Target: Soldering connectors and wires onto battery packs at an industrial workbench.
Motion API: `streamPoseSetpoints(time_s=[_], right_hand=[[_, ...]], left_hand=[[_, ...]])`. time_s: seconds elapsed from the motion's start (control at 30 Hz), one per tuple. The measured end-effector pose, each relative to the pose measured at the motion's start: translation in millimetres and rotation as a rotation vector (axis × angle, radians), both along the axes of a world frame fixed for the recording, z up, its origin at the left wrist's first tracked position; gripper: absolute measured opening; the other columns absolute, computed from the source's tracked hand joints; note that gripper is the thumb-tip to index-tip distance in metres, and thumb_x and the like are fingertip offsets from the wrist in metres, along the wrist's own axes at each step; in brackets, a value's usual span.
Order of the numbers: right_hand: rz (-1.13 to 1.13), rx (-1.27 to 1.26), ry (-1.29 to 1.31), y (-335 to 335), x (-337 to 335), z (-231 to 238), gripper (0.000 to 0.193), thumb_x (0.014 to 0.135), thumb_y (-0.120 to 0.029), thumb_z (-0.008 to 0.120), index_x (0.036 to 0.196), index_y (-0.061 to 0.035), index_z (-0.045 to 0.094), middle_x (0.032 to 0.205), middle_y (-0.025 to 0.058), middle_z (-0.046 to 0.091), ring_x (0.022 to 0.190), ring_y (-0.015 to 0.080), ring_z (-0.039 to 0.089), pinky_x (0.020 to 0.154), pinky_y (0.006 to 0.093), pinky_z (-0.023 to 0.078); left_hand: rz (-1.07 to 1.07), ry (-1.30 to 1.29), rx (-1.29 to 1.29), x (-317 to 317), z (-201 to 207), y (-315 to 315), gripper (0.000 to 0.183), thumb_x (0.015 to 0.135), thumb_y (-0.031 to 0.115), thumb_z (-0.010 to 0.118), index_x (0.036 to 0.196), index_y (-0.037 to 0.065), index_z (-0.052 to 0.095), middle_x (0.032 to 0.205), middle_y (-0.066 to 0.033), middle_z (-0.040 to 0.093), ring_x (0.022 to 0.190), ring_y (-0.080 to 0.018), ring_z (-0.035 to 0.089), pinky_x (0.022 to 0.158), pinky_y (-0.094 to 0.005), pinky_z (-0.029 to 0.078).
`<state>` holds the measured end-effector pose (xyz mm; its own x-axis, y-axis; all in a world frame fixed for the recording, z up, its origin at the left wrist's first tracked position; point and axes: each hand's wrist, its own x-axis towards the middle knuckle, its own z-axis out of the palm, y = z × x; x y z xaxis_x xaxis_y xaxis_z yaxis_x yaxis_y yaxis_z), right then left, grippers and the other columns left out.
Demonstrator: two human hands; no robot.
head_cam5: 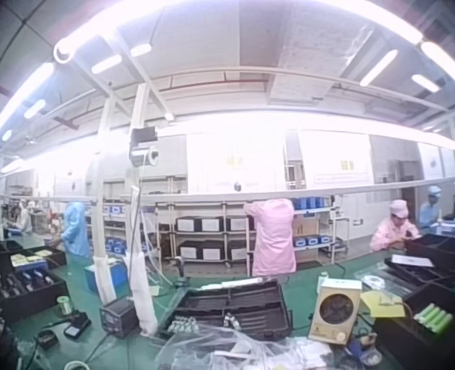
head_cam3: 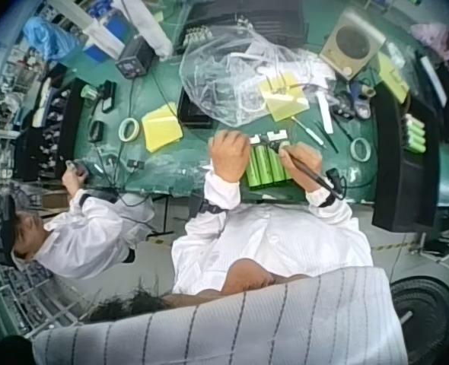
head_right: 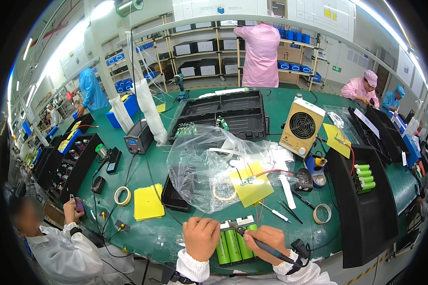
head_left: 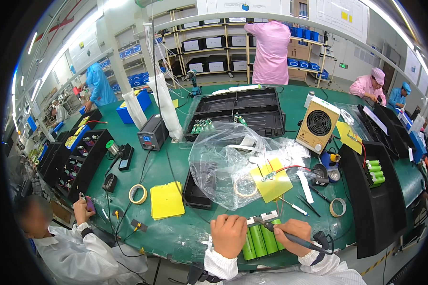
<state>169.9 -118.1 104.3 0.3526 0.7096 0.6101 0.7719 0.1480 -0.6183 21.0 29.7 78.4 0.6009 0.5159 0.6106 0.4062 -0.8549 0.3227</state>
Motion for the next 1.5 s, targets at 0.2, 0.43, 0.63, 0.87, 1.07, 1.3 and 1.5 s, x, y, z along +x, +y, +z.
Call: streamPoseSetpoints(time_s=[0.2,0.43,0.63,0.87,1.07,1.3,1.5], right_hand=[[-0.01,-0.004,0.016,0,-1,-2,0.006,0.08,-0.007,0.072,0.082,-0.0016,0.072,0.068,0.0107,0.067,0.054,0.0233,0.061,0.051,0.0326,0.048],[-0.009,-0.004,0.018,0,0,-2,0.006,0.08,-0.008,0.073,0.082,-0.0017,0.072,0.067,0.0106,0.066,0.054,0.0231,0.061,0.051,0.0325,0.048],[-0.025,-0.015,-0.016,-3,1,1,0.006,0.079,-0.004,0.073,0.081,0.0006,0.071,0.067,0.01,0.065,0.053,0.0221,0.06,0.049,0.0333,0.048],[-0.028,0.019,0.022,0,-1,-2,0.005,0.079,-0.007,0.073,0.08,-0.0022,0.072,0.067,0.0105,0.067,0.053,0.0228,0.06,0.05,0.0331,0.047],[-0.011,0.009,-0.002,-1,0,-2,0.006,0.078,-0.004,0.074,0.081,0.0009,0.071,0.069,0.0102,0.067,0.054,0.0221,0.061,0.049,0.0331,0.048],[-0.026,0.008,0.003,-1,0,-2,0.006,0.078,-0.004,0.074,0.081,0.0005,0.071,0.067,0.0101,0.066,0.053,0.022,0.06,0.048,0.0331,0.048],[-0.024,0.006,-0.002,-1,0,-1,0.006,0.079,-0.005,0.073,0.081,0.0006,0.071,0.067,0.0101,0.066,0.053,0.022,0.06,0.048,0.0331,0.047]], left_hand=[[0.081,0.022,0.049,-4,6,-2,0.011,0.073,0.016,0.075,0.084,0.016,0.071,0.086,0.0062,0.066,0.085,-0.0203,0.054,0.078,-0.0377,0.036],[0.003,0.01,-0.001,-2,2,-1,0.012,0.072,0.012,0.073,0.084,0.013,0.07,0.086,0.0044,0.067,0.086,-0.0207,0.055,0.079,-0.0376,0.035],[-0.029,0.0,-0.05,0,-1,-1,0.012,0.071,0.011,0.072,0.082,0.012,0.067,0.086,0.003,0.066,0.088,-0.0209,0.055,0.08,-0.038,0.035],[-0.044,0.007,-0.063,2,0,-1,0.011,0.071,0.011,0.072,0.08,0.012,0.066,0.086,0.0028,0.065,0.089,-0.0206,0.055,0.079,-0.0381,0.035],[-0.044,0.006,-0.036,3,-2,-1,0.011,0.071,0.012,0.073,0.081,0.012,0.066,0.086,0.0028,0.065,0.088,-0.0205,0.055,0.079,-0.0379,0.035],[-0.054,0.026,-0.041,4,-2,-1,0.011,0.072,0.012,0.072,0.081,0.012,0.067,0.088,0.0025,0.065,0.088,-0.0206,0.055,0.078,-0.0375,0.036],[-0.054,0.028,-0.045,8,-4,-1,0.01,0.071,0.012,0.073,0.079,0.012,0.066,0.087,0.0032,0.065,0.087,-0.021,0.055,0.079,-0.0377,0.035]])
